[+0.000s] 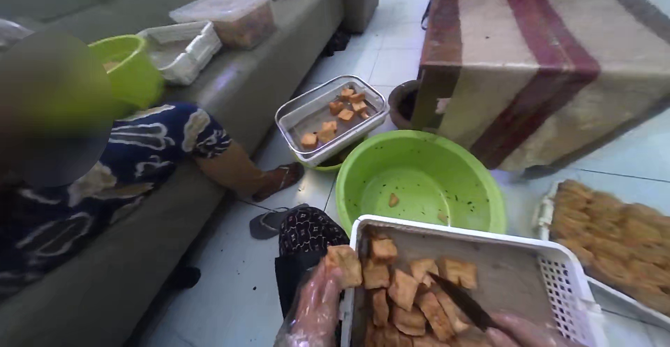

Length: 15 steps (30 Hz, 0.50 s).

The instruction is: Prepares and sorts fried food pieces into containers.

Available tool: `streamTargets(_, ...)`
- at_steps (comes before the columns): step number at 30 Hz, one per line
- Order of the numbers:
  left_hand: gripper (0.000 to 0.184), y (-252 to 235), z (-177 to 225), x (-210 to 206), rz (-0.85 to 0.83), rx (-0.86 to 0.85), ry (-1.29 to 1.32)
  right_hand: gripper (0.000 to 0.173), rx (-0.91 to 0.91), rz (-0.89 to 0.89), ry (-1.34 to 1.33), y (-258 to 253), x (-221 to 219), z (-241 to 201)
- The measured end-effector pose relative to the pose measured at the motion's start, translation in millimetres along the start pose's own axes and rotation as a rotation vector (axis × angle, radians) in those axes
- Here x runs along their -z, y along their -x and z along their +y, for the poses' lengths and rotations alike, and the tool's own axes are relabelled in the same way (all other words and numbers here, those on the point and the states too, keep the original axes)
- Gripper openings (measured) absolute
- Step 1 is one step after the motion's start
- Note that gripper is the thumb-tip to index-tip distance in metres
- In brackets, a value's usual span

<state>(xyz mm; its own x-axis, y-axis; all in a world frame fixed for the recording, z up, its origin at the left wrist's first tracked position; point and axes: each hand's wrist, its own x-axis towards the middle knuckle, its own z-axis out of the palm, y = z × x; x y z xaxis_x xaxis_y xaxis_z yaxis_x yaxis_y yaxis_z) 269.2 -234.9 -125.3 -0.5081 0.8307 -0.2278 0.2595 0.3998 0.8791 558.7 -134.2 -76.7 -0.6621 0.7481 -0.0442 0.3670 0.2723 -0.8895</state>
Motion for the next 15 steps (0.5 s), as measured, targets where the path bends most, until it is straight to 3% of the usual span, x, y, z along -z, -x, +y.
streamTargets(3, 0.050, 5, 10, -2, 0.010, -0.045, 0.173, 0.032, 0.039, -0.009, 0.000, -8, -13, -9)
streamTargets(7, 0.042, 2, 25, -10, -0.093, -0.238, 0.416, 0.031, 0.034, 0.068, -0.084, -17, -27, -19)
streamTargets(10, 0.036, 2, 33, -26, -0.177, -0.282, 0.469, 0.038, 0.076, 0.127, -0.126, -24, -32, -21)
streamTargets(15, 0.032, 4, 36, -54, -0.282, -0.316, 0.343, 0.031, 0.149, 0.096, 0.001, -27, -33, -13)
